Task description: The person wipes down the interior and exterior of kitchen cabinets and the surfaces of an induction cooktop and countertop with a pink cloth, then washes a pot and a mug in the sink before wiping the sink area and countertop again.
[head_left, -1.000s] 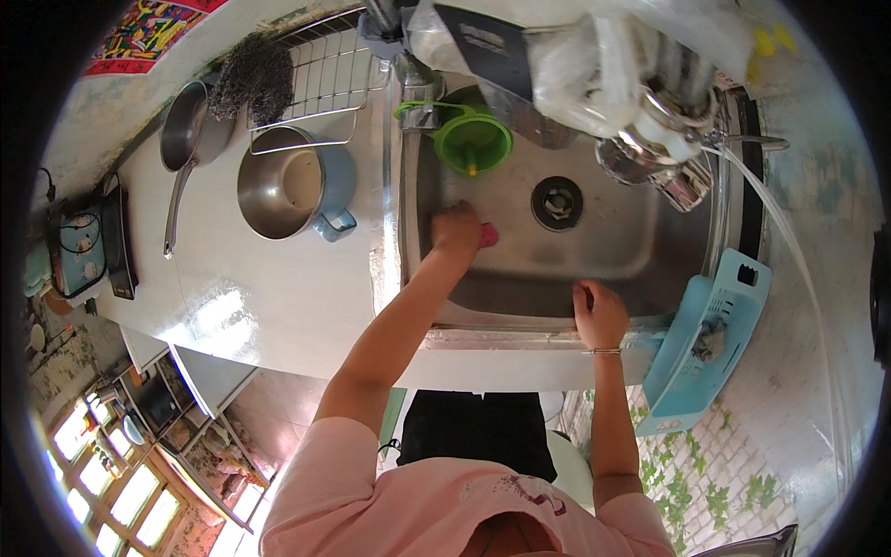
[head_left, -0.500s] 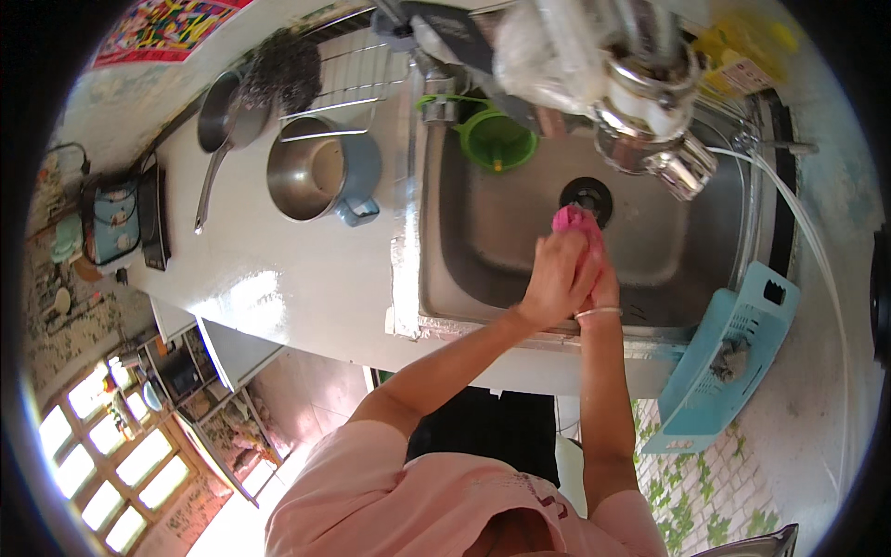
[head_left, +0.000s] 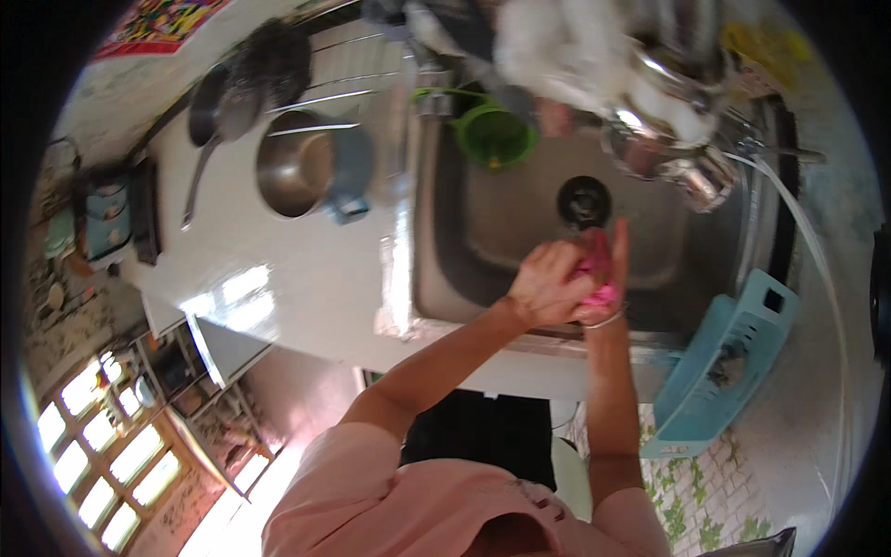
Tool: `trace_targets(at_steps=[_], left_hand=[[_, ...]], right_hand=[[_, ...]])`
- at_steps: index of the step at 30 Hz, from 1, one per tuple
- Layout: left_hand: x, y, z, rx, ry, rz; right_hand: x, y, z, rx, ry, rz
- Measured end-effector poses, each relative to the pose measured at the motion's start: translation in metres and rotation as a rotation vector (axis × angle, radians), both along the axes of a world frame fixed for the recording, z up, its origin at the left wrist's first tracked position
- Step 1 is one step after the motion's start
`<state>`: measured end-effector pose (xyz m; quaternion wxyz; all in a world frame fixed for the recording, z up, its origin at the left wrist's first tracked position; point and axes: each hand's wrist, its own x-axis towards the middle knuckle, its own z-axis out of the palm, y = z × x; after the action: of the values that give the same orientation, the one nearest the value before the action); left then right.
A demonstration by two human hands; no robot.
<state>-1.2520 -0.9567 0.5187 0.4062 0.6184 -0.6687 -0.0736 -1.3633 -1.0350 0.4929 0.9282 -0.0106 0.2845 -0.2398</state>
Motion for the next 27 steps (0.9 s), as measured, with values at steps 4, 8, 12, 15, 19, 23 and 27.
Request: trace_targets(at_steps=[4, 8, 12, 15, 19, 23, 27], left_hand=[[-0.006, -0.012, 0.0, 0.069, 0.006, 0.033], [-0.014, -0.023, 0.002, 0.103, 0.179, 0.13], [-0.005, -0.01, 0.002, 0.488, 0.494, 0.255], [0.029, 0.019, 0.009, 0.322, 0.567, 0.237], [0.117, 0.086, 0.051, -0.113, 0.33, 0.91], [0.218, 0.102, 0.087, 0.026, 0.814, 1.284], [0.246, 0.113, 0.102, 0.567, 0.821, 1.079]], right_hand=[[0.017, 0.008, 0.008, -0.03, 0.259, -0.149], [0.017, 0.011, 0.002, -0.382, 0.557, -0.235], [0.028, 0.016, 0.003, -0.368, 0.623, -0.174], [0.025, 0.021, -0.008, -0.879, 0.816, 0.237], [0.023, 0.023, -0.004, -1.472, 0.817, 0.602], [0.033, 0.045, 0.005, -1.637, 0.76, 0.52], [0.049, 0.064, 0.03, -1.234, 0.545, 0.414]])
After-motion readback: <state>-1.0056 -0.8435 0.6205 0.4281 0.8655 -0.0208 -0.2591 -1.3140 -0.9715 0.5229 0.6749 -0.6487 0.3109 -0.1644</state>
